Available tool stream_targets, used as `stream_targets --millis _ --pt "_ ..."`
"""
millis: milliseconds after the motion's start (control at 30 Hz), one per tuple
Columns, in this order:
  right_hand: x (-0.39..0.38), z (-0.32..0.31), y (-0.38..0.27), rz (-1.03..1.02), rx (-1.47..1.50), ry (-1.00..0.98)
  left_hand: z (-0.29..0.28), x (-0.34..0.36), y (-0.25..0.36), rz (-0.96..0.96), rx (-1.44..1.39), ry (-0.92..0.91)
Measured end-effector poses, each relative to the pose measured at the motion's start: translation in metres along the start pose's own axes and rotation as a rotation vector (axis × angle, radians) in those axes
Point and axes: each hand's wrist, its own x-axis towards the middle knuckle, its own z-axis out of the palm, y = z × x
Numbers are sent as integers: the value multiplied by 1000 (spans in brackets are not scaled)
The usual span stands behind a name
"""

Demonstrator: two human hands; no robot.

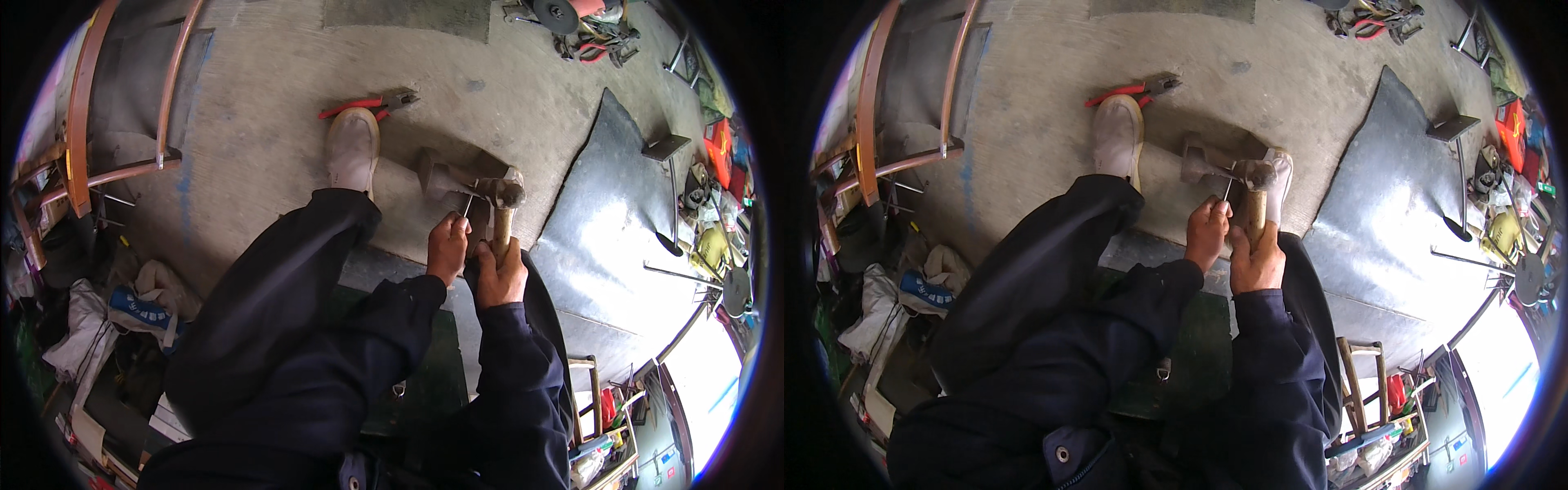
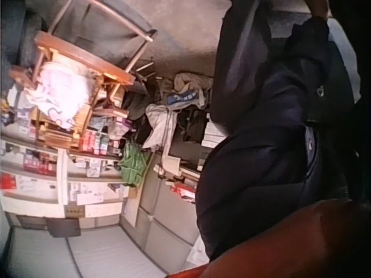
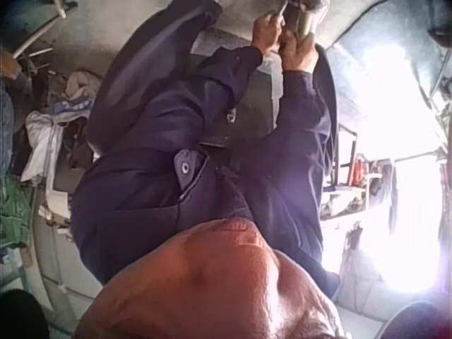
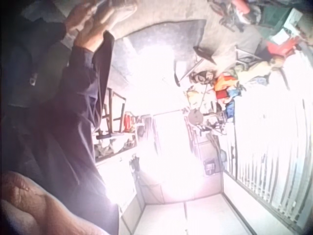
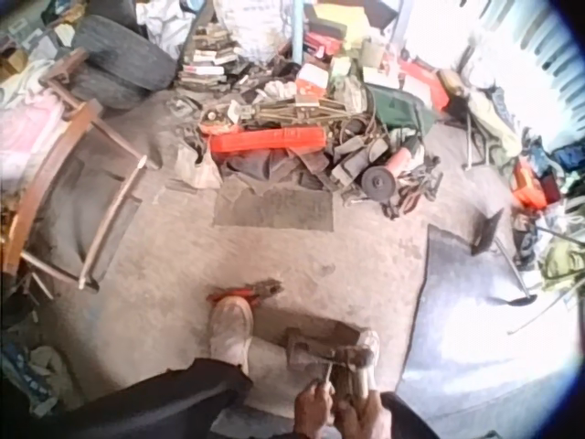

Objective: The person uses pliers and a hammer to bend and shape a metal rod into a hook. They repeatedly clamp the rod, strike it on an anvil, and adjust its curvature until a hook shape is formed.

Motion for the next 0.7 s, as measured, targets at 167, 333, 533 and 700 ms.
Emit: stream_targets --millis 167,333,533,700 --pt "-3 -8 -24 -83 116 59 3 -3 0 143 36 91" --pt "-2 -12 -28 -34 153 20 8 -8 -1 85 93 121" --pt "-6 -1 -12 -23 52 17 -2 1 -2 115 44 -1" --pt "-10 2 -8 -19 220 59 -3 -1 -2 120 42 -3"
